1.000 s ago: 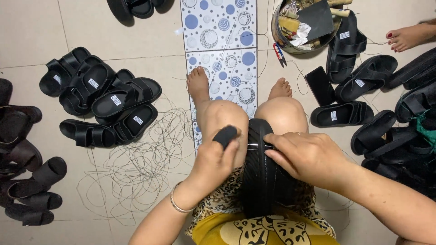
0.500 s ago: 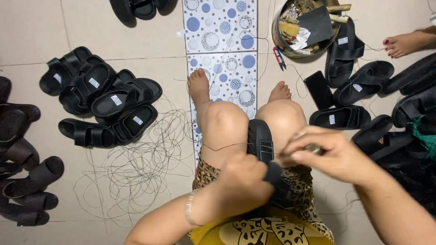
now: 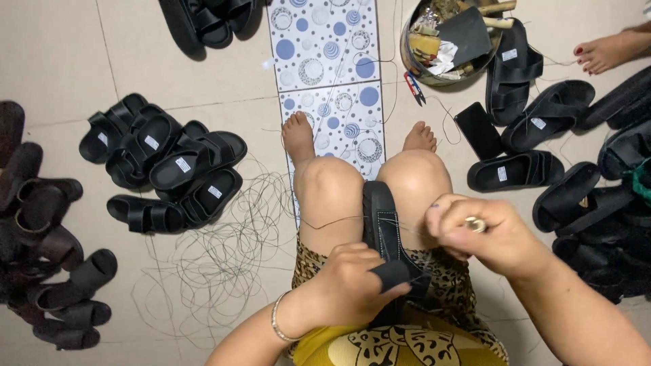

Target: Hand-stitching the upper component of a black sandal to its sole using a needle and thread.

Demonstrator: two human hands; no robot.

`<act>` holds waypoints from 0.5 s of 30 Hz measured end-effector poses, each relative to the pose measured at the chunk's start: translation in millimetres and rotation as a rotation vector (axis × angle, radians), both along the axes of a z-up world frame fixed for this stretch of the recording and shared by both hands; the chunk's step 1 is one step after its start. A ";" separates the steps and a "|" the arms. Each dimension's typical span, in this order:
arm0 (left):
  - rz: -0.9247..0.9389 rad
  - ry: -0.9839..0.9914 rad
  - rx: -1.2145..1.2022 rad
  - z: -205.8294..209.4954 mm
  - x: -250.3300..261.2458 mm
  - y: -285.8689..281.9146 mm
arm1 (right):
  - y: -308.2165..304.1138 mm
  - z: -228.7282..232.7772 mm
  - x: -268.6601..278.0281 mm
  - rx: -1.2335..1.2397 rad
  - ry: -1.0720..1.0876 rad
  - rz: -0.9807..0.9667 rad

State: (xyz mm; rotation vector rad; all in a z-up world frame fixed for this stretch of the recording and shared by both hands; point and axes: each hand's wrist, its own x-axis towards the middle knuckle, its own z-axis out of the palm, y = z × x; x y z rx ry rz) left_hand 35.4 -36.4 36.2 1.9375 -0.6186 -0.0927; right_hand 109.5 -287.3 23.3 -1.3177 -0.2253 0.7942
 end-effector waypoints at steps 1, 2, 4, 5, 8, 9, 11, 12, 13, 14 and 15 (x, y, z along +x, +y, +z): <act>-0.041 0.103 -0.059 9.0 2.7 6.3 | -4.4 -2.5 2.2 0.313 0.180 -0.038; -0.052 0.100 -0.057 15.2 5.9 10.4 | -4.2 -4.2 2.3 0.316 0.175 -0.048; -0.049 0.163 -0.226 27.6 11.5 18.9 | -3.2 -7.7 2.5 -0.111 -0.050 0.054; -0.055 0.161 -0.224 30.0 11.6 19.2 | 6.4 -2.6 -2.0 -0.110 -0.052 0.048; 0.029 0.081 -0.166 34.8 10.2 19.0 | 23.3 6.8 -6.2 -0.557 -0.405 0.087; 0.029 0.048 -0.122 34.9 9.1 19.1 | 21.8 5.7 -2.8 -0.349 -0.279 0.096; 0.025 0.020 -0.078 36.1 7.1 19.5 | 19.4 -1.3 0.1 -0.142 -0.147 0.099; 0.013 0.034 -0.129 37.2 7.4 20.1 | 18.9 -7.3 1.0 0.000 -0.045 0.122; 0.001 0.048 -0.180 38.7 7.6 20.6 | 18.3 -13.0 1.9 0.141 0.059 0.145; -0.004 0.046 -0.179 37.0 4.9 19.9 | 25.5 -18.1 -4.2 0.141 0.055 0.140; 0.127 0.141 -0.247 35.4 2.3 19.2 | 32.9 -23.2 -10.0 -0.013 0.080 0.162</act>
